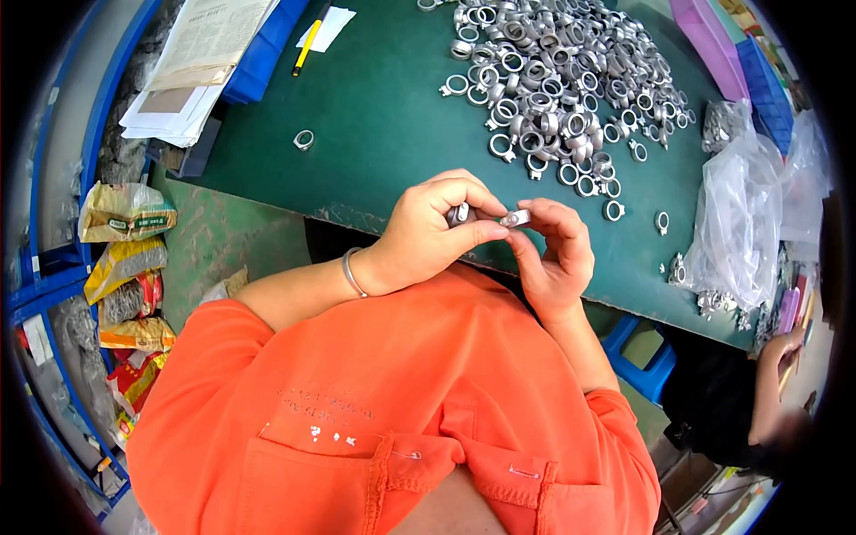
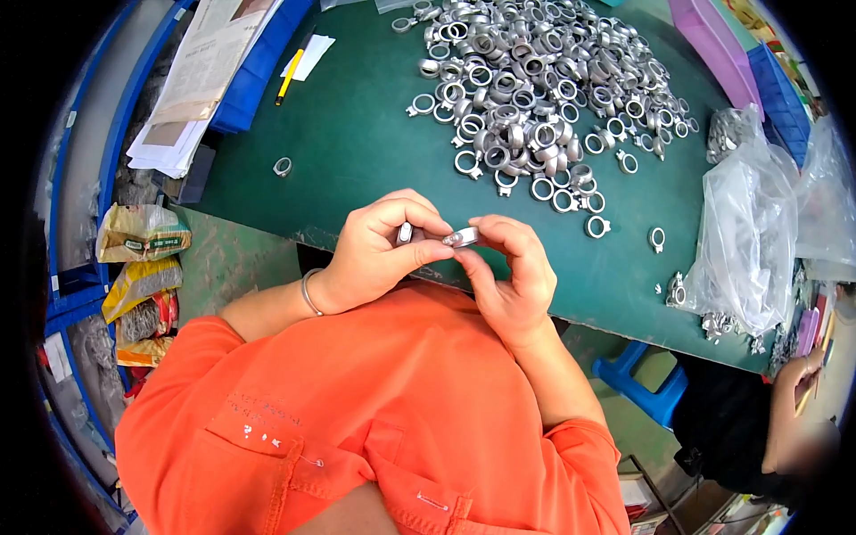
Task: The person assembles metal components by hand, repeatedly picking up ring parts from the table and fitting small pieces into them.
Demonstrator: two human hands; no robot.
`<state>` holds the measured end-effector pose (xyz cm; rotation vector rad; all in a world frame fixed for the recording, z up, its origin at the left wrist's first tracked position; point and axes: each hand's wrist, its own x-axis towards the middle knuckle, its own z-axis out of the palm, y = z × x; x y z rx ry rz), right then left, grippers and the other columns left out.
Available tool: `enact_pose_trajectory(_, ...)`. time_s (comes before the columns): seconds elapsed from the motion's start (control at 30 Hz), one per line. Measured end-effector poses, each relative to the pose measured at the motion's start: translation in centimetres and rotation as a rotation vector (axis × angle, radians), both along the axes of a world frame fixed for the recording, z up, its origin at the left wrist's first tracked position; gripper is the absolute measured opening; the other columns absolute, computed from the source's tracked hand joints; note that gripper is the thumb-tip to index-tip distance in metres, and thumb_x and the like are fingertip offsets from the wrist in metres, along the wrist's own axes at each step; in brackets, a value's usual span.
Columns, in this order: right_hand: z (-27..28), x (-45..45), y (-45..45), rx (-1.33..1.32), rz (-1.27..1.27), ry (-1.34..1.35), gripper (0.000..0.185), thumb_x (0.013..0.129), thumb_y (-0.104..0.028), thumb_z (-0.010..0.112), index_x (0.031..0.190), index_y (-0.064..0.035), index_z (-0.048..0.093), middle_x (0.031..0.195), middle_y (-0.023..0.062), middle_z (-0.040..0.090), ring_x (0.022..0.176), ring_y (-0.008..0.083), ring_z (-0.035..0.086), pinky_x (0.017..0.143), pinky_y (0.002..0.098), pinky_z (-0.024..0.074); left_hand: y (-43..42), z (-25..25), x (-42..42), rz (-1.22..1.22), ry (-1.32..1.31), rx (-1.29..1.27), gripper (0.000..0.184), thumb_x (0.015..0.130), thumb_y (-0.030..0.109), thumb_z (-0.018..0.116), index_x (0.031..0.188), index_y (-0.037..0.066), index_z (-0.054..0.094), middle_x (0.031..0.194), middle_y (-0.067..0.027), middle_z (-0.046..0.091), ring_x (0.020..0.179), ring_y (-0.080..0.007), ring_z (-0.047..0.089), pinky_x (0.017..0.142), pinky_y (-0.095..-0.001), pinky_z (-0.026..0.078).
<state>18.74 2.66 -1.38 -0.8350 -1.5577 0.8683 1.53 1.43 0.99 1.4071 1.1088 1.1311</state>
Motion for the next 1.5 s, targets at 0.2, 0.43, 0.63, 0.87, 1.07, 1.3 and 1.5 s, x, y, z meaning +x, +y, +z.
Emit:
enact_pose_trajectory(0.2,0.0,0.0,0.1,0.049,0.024,-0.160,0.032,0.067,0.006,0.073,0.096,0.0015,0.059,0.093,0.0151,0.061,0.076,0.0207,0.062,0.065,0.0271,0.0532,0.1,0.1,-0.2,0.015,0.025,0.105,0.012,0.074,0.002,0.071,0.083,0.002,0.063,0.080,-0.0038,0.059,0.069,-0.0081,0.051,0.059,-0.0205,0.041)
enact_pose_trajectory(0.43,-0.3,0.0,-0.4,0.072,0.025,-0.150,0.031,0.066,0.003,0.075,0.093,0.0013,0.059,0.085,0.0135,0.062,0.074,0.0226,0.063,0.062,0.0287,0.0524,-0.1,0.0,-0.5,0.006,0.040,0.115,0.006,0.079,0.002,0.067,0.083,0.001,0.063,0.082,-0.0044,0.059,0.069,-0.0086,0.052,0.061,-0.0212,0.042)
enact_pose_trajectory(0.63,1.4,-0.4,1.1,0.255,0.241,-0.277,0.023,0.070,0.003,0.067,0.091,-0.0003,0.060,0.084,0.0132,0.061,0.072,0.0264,0.061,0.061,0.0324,0.0508,0.2,-1.2,-1.2,-0.127,-0.917,-0.923,0.028,0.096,0.023,0.042,0.101,-0.001,0.055,0.094,-0.0103,0.060,0.076,-0.0149,0.060,0.065,-0.0258,0.051)
enact_pose_trajectory(0.87,-0.4,1.7,5.3,0.234,-0.128,-0.875,0.026,0.067,0.006,0.060,0.091,-0.0041,0.062,0.084,0.0090,0.053,0.077,0.0276,0.051,0.066,0.0373,0.0430,0.0,-1.3,-1.3,-0.073,-0.728,-0.891,0.009,0.089,0.012,0.055,0.087,0.005,0.052,0.072,-0.0020,0.051,0.061,-0.0083,0.046,0.048,-0.0212,0.035)
enact_pose_trajectory(1.07,0.8,1.4,4.6,0.222,-0.170,-0.944,0.018,0.068,-0.003,0.067,0.085,-0.0043,0.062,0.084,0.0092,0.054,0.075,0.0276,0.052,0.065,0.0383,0.0424,0.2,-1.2,-1.4,-0.081,-0.584,-0.711,0.008,0.087,0.009,0.058,0.087,0.004,0.052,0.073,-0.0021,0.053,0.061,-0.0081,0.048,0.049,-0.0210,0.039)
enact_pose_trajectory(1.3,0.4,-0.4,1.7,-0.117,0.097,-0.214,0.024,0.069,0.004,0.071,0.085,-0.0025,0.054,0.091,0.0118,0.060,0.074,0.0188,0.062,0.058,0.0255,0.0492,-0.1,-0.7,-1.0,-0.049,-0.428,-0.677,0.013,0.087,0.015,0.059,0.091,0.003,0.056,0.075,-0.0033,0.057,0.062,-0.0084,0.053,0.052,-0.0200,0.045)
enact_pose_trajectory(1.5,0.9,-0.8,0.7,-0.454,0.198,0.156,0.027,0.075,0.009,0.066,0.096,0.0007,0.051,0.094,0.0090,0.059,0.079,0.0130,0.060,0.072,0.0238,0.0514,0.0,-0.1,-1.2,-0.031,-0.333,-0.601,0.014,0.087,0.015,0.061,0.088,0.001,0.058,0.069,-0.0014,0.055,0.058,-0.0067,0.051,0.051,-0.0189,0.043)
